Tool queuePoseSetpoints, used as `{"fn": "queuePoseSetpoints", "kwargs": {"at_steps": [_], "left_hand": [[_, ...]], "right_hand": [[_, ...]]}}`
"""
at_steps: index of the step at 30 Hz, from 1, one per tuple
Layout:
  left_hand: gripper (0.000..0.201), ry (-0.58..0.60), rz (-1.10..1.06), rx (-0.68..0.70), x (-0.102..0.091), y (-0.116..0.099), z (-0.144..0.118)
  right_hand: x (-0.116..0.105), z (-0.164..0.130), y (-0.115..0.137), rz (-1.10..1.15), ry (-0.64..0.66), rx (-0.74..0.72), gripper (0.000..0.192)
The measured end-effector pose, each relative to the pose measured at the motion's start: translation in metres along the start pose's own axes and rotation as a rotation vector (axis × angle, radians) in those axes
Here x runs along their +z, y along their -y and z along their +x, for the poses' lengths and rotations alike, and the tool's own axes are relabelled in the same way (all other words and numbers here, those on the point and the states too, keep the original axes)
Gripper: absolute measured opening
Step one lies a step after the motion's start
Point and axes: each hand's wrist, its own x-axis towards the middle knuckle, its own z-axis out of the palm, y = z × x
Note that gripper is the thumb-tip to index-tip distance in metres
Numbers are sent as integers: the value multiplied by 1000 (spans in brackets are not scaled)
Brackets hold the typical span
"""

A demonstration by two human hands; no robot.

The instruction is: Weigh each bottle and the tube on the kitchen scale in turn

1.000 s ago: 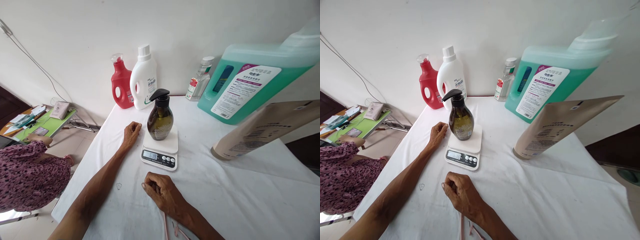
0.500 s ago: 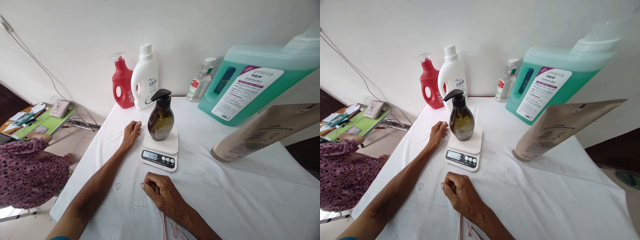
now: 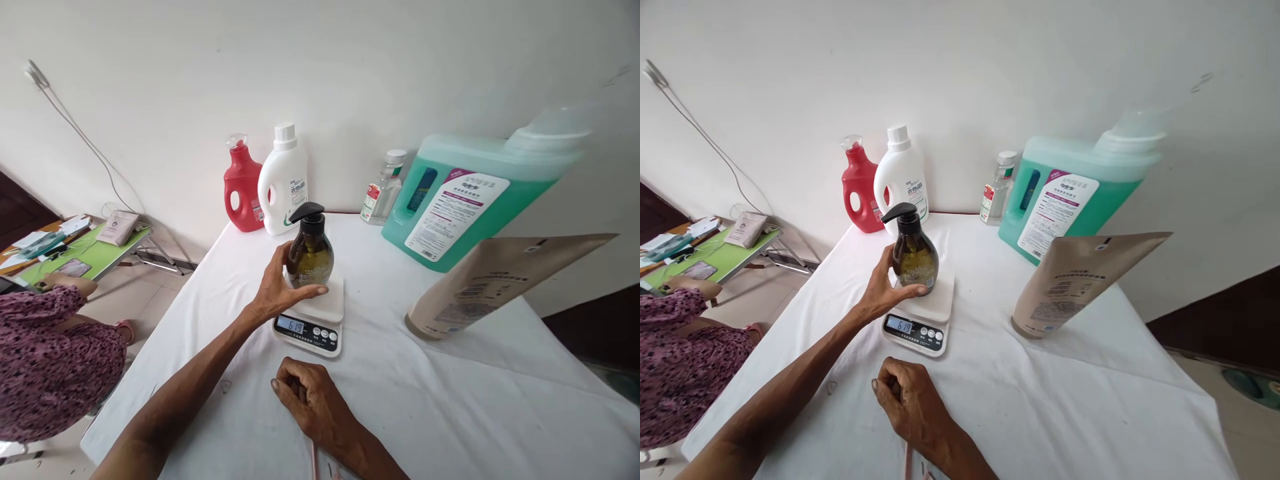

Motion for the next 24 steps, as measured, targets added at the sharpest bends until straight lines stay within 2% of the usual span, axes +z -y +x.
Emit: {"fn": "queuePoseSetpoints", "kwargs": {"at_steps": [6,11,14,17,21,24], "left_hand": [[53,-38,61,-106,12,6,2],[48,-118,68,-124,8,8,8],[51,-229,51,-98,-13,14,22],[56,-343,80,-72,-44,29,44],[53,-419,193,-122,-78,63,72],[51,-474,266,-197,-88,91,84]], "right_hand": [[-1,-1,-1,-41,12,-7,30],[-1,-2,-3,-30,37,23,32],[-2,-3,-5,-21,51,33,34],[-2,-3,-7,-18,55,29,34],[-1,-3,-8,-24,44,20,33],[-1,-3,-8,-19,53,20,32]]}}
